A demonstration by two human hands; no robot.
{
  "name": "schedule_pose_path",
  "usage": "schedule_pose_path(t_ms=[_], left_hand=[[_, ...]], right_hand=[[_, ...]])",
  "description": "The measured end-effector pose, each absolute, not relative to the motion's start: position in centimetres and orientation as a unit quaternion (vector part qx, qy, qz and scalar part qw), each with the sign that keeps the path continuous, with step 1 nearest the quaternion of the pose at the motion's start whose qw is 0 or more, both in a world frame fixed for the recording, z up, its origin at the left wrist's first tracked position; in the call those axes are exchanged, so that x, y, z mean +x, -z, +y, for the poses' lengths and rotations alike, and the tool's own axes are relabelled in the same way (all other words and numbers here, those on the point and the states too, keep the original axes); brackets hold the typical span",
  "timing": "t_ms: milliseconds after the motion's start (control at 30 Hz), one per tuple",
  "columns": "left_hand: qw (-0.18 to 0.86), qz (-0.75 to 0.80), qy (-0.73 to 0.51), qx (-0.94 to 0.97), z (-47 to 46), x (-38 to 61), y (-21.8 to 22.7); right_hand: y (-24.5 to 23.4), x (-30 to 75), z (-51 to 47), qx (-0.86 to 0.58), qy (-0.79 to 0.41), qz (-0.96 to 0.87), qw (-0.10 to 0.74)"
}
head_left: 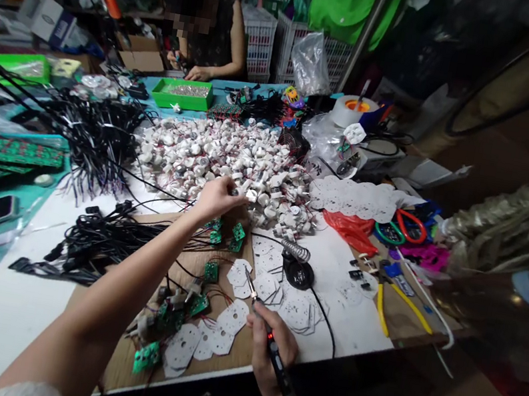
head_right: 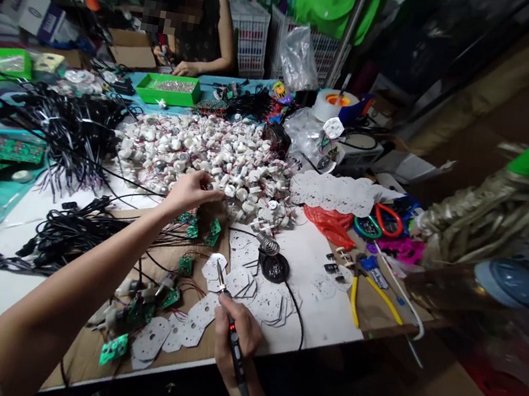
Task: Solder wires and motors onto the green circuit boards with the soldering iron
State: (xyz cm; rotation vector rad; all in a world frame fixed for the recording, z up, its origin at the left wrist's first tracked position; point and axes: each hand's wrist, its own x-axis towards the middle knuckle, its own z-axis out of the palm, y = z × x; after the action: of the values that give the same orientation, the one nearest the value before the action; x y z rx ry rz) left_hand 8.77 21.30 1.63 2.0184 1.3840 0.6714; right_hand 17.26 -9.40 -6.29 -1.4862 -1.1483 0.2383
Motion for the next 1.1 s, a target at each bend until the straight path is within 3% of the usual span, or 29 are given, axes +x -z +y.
schedule_pose_path(t_ms=[133,267,500,900,1100], left_hand=[[0.545,0.474,-0.327,0.609,19.3,6.1,-2.8],[0.627,0.450,-0.310,0.555,16.1,3.6,-2.3],[0.498,0.493,-0.292,0.651,12.1,0.6,1.4],[0.569,0.486,-0.263,0.609,10.6,-1.4,0.4],[0.348,0.453,-0.264,0.777,10.3,-1.7,0.2]], right_hand=[[6.2,17.4,-9.3,-0.638,-0.102,-0.494,0.582],[6.2,17.4,-9.2,-0.643,-0.105,-0.495,0.575],[6.4,17.4,-9.1,-0.641,-0.101,-0.497,0.576],[6.3,17.5,-8.9,-0.645,-0.093,-0.507,0.564],[6.3,17.5,-8.8,-0.649,-0.098,-0.505,0.560]])
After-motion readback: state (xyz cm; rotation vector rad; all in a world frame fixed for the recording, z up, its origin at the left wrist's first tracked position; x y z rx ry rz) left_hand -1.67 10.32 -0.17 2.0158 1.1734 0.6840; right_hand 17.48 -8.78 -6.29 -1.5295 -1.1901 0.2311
